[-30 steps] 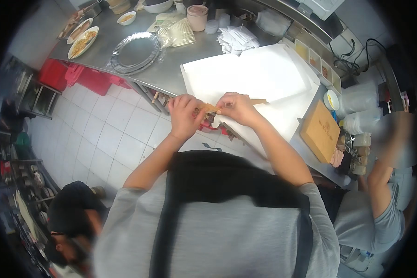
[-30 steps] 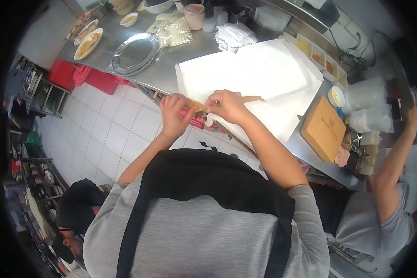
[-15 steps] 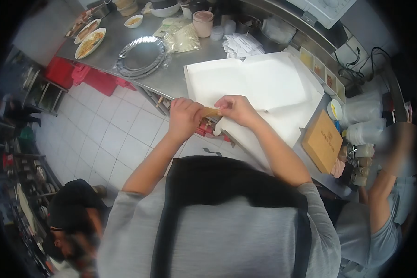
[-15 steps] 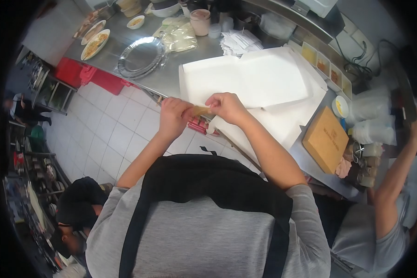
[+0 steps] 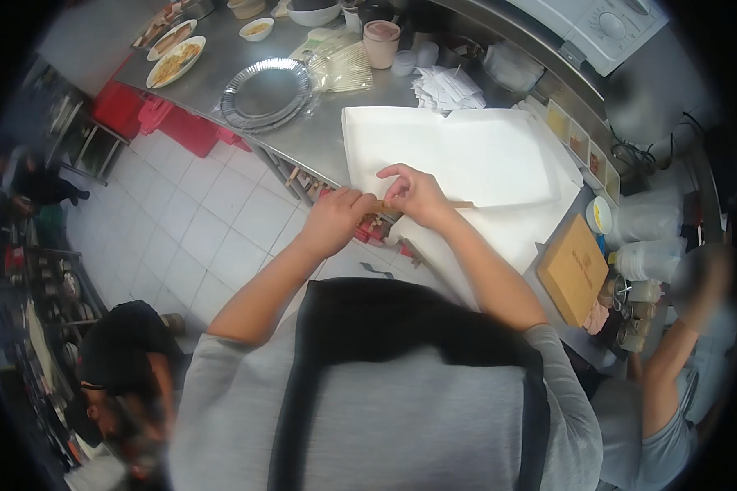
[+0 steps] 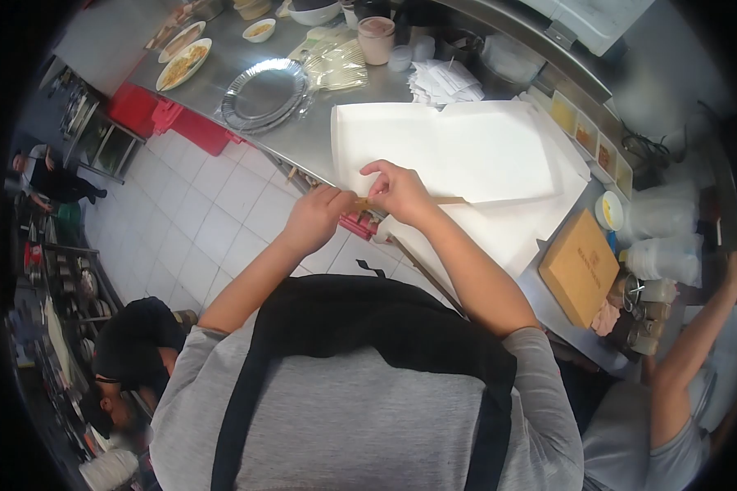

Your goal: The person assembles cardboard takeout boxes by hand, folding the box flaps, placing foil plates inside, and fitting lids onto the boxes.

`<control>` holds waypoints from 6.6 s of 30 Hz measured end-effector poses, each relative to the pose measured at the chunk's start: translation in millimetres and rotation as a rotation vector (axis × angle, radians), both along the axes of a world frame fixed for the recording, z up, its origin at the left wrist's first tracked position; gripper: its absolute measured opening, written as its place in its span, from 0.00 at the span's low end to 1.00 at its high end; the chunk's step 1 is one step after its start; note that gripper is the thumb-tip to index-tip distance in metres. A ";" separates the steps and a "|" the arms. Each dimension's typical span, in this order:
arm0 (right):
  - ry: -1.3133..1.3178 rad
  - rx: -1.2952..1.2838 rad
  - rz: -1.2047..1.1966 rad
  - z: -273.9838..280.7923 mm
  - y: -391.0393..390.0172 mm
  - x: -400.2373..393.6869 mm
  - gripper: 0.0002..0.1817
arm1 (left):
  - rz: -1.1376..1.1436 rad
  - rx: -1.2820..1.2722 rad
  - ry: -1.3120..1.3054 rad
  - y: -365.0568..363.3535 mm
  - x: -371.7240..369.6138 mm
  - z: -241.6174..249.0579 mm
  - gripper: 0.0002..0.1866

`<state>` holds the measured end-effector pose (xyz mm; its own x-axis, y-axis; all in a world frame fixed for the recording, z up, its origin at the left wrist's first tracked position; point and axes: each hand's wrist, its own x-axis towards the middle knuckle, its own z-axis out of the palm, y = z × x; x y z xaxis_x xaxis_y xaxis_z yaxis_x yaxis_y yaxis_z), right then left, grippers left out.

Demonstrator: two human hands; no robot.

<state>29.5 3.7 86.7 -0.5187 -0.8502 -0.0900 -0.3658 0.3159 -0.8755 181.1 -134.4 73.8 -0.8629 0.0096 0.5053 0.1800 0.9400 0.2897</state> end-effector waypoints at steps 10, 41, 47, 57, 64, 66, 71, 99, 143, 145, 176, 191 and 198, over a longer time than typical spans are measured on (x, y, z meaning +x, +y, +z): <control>0.609 0.077 0.085 23.1 30.0 8.2 0.17 | 0.101 0.205 0.049 -9.2 -3.7 8.3 0.24; 0.387 0.149 -0.190 -53.6 205.9 70.5 0.21 | -0.993 -0.017 -0.823 71.6 -136.9 9.6 0.27; 0.099 0.044 -0.245 -67.1 212.3 51.7 0.16 | -0.736 0.431 -1.117 56.2 -116.9 -29.4 0.22; 0.127 0.042 -0.129 -80.6 206.3 28.7 0.11 | -0.782 0.479 -1.053 48.7 -129.0 -47.5 0.12; 0.357 0.317 -0.209 -34.4 171.2 48.9 0.15 | -0.799 -0.013 -0.586 67.4 -115.7 -46.3 0.06; 0.416 0.346 -0.290 -19.8 159.3 57.8 0.12 | -0.838 0.098 -0.441 71.5 -111.6 -18.1 0.05; 0.593 0.183 -0.321 100.9 198.8 102.8 0.10 | -0.906 0.338 -0.366 28.9 -111.9 97.0 0.30; 0.541 0.036 -0.353 -64.0 222.4 63.5 0.11 | -0.489 -0.174 -0.235 32.7 -81.9 -38.3 0.10; 0.782 -0.021 -0.750 -58.8 227.0 25.7 0.15 | -0.469 -0.027 -0.137 101.4 -106.6 -21.3 0.16; 0.751 -0.071 -0.803 -45.7 247.7 20.3 0.24 | -0.343 0.040 0.102 66.5 -98.0 -1.7 0.23; 0.543 0.035 -0.810 -61.9 237.8 82.6 0.04 | 0.343 0.006 -0.494 -294.6 -61.2 -33.4 0.11; 0.721 0.045 -0.967 -45.7 249.4 87.6 0.04 | 0.417 -0.004 0.403 -244.9 -74.4 49.2 0.06; 0.666 0.011 -0.938 -42.2 228.1 94.4 0.12 | -0.250 0.267 0.519 -139.2 -103.9 18.0 0.07</control>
<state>123.9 231.9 44.5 -0.8943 -0.1052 0.4349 -0.3721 0.7147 -0.5922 77.2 -273.5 91.8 -0.4928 -0.0055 0.8701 0.5647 0.7588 0.3246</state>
